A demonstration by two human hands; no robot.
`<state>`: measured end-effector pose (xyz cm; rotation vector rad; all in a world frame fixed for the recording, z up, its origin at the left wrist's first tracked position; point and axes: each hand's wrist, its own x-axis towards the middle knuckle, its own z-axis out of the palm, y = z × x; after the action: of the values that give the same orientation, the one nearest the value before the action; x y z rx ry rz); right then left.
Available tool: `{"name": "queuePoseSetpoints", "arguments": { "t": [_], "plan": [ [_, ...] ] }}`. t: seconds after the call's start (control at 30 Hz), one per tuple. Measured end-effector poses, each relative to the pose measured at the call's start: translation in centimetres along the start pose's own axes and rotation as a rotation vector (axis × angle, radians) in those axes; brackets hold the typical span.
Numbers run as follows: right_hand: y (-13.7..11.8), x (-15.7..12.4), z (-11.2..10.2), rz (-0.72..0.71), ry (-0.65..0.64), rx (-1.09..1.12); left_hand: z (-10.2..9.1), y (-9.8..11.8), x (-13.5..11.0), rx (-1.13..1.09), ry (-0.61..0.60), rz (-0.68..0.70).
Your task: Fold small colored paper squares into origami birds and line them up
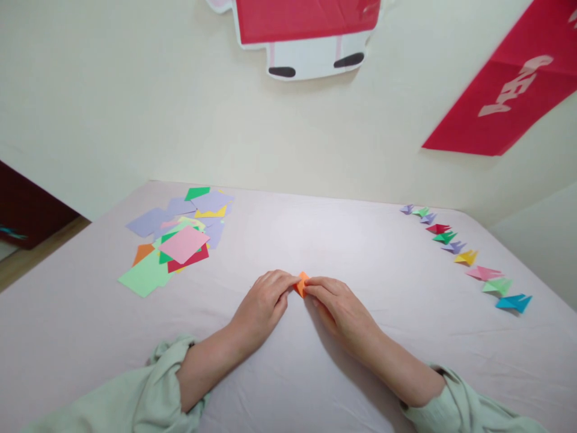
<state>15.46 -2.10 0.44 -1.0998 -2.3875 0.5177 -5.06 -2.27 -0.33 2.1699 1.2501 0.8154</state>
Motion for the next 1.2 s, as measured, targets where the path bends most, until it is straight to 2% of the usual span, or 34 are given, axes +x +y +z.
{"name": "queuePoseSetpoints", "arguments": {
  "t": [0.17, 0.37, 0.6, 0.77, 1.0, 1.2],
  "plan": [
    [0.3, 0.1, -0.2, -0.022, -0.029, 0.058, 0.0, 0.0, 0.0, -0.009, -0.019, 0.033],
    [0.2, 0.1, -0.2, -0.033, -0.008, 0.039, 0.0, -0.3, 0.6, 0.018, 0.021, 0.010],
    [0.3, 0.2, -0.2, -0.059, 0.000, 0.019, 0.1, -0.9, 1.9, 0.034, -0.002, 0.087],
    [0.1, 0.1, -0.5, -0.041, 0.011, -0.027, 0.3, -0.3, 1.5, 0.081, -0.062, 0.114],
    [0.2, -0.1, -0.6, -0.007, -0.019, -0.035, -0.2, -0.3, 1.2, 0.030, -0.058, 0.022],
    [0.3, -0.1, -0.6, -0.016, -0.022, -0.053, -0.6, -0.5, 1.4, 0.028, -0.097, 0.042]
  ]
}}
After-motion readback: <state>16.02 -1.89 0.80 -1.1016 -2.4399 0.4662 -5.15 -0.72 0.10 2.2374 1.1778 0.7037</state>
